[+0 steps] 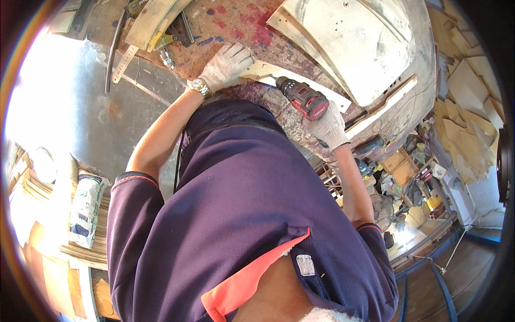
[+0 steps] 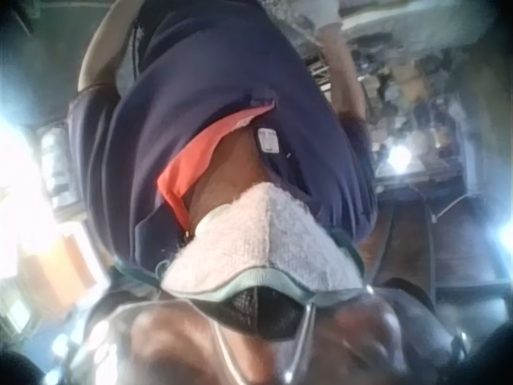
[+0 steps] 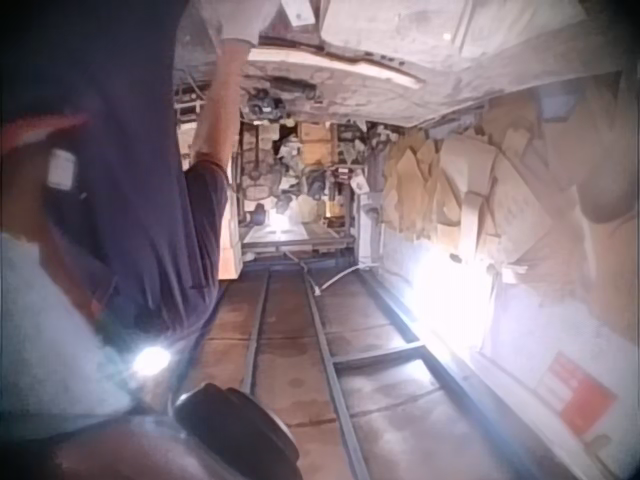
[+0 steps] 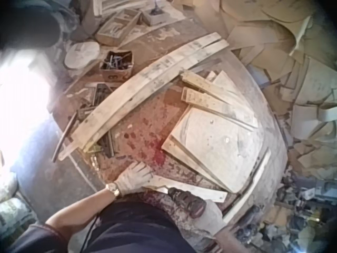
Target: The person marks holes on wooden planks with a pen, then uses a cordless drill to create holes in the planks. The person handles multiple planks and a drill, working at a cluttered workbench.
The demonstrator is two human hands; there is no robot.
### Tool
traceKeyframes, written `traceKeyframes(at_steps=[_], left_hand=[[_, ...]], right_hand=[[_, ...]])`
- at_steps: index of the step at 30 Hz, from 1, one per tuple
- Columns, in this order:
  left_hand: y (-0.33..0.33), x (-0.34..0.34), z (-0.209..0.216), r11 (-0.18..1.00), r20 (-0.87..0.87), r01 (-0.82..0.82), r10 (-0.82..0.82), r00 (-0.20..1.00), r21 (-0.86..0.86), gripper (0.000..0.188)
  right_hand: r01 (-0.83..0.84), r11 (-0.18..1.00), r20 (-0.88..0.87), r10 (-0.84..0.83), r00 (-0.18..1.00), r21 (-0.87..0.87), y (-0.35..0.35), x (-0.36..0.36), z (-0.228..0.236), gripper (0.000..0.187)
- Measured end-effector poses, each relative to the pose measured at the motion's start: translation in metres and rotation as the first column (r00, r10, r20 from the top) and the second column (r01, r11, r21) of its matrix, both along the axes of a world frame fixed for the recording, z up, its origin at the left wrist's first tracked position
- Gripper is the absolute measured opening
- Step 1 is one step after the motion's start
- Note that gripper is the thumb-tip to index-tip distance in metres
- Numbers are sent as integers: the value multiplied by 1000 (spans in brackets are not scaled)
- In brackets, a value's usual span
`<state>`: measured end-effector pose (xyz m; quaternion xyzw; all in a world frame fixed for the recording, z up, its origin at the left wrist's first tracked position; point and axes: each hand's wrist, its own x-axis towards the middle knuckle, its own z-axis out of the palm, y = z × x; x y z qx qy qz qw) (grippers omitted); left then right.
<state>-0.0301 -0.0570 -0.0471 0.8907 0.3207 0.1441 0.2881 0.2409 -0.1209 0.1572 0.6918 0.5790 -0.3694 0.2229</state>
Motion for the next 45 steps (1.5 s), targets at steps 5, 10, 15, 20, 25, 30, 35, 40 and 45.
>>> traceKeyframes(at_steps=[5, 10, 15, 20, 25, 30, 35, 40, 45], left_hand=[[0, 0, -1, 999, -38, 20, -22, 999, -31, 64], [0, -1, -2, 1000, -37, 13, -13, 999, -4, 64], [0, 0, -1, 1000, -28, 13, -12, 1000, 4, 63], [2, -1, 1, 999, 50, 4, -6, 999, 34, 64], [1, -1, 2, 998, 5, 18, -19, 1000, 53, 61], [3, -1, 2, 997, 28, 13, -15, 999, 72, 61], [2, -1, 0, 999, -13, 40, -40, 999, 8, 71], [1, -2, -1, 998, 5, 20, -20, 1000, 53, 64], [0, -1, -3, 999, -6, 29, -29, 1000, 27, 65]], right_hand=[[18, 997, -65, -13, 998, 72, -2, 9, -8, 42], [-180, 969, -15, 185, 983, 169, 0, 9, -6, 46], [-174, 985, -10, 174, 985, 10, 11, -1, -1, 47], [-246, 968, -4, 247, 969, 57, 16, -12, 3, 44], [-209, 978, -1, 209, 978, -8, 20, -17, 9, 41], [-227, 974, -13, 226, 974, 0, 26, -16, 9, 38], [-201, 978, -9, 200, 980, -49, 29, -17, 6, 39], [-253, 967, 8, 254, 967, -42, 31, -19, 6, 38], [-285, 956, 26, 287, 957, -66, 34, -20, 4, 39]])
